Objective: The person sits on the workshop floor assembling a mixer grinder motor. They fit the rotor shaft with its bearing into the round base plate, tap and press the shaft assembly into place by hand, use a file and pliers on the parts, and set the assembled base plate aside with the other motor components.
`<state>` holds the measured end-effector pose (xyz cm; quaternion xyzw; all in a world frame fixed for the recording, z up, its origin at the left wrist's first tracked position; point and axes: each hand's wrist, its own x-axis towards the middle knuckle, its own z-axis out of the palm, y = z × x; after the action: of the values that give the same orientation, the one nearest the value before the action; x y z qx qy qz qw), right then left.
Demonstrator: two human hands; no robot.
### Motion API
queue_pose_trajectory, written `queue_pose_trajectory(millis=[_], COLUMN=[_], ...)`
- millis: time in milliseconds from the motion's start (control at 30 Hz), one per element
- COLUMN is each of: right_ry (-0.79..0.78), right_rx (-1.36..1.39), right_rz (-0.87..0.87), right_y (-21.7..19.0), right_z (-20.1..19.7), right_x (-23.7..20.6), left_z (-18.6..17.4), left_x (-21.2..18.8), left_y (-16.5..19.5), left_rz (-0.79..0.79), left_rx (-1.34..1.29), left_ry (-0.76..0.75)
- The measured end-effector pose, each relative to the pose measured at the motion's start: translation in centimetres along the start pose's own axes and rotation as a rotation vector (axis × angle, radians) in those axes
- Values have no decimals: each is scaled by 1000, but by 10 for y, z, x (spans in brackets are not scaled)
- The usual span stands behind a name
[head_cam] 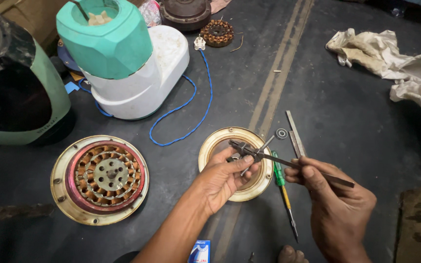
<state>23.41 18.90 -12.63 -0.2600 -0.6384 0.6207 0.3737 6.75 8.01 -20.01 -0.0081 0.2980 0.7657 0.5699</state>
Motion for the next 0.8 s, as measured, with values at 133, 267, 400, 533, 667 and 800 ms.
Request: queue_pose_trajectory(millis=[133,267,400,533,667,800], right_ry=[1,-4,-25,-28,-76,-54], right_rx=[-41,42,-28,8,-43,-189], right_rz=[-22,-17,-45,-49,-100,-101], right_y=[3,4,4,6,7,9], right_z=[0,-1,-3,-2,0,-1], right_x=[0,-1,-3,-5,-6,-9], left_z=[0,-2,1,3,3,7], left_x=[1,0,0,-1,-2,-3], left_y=[0,2,1,1,3,0], left_rz=[7,2,1,-3,-13,20], left_rx=[-14,-26,-14,-37,-15,-11], left_ry=[-16,-35,-33,-28,-21,-12])
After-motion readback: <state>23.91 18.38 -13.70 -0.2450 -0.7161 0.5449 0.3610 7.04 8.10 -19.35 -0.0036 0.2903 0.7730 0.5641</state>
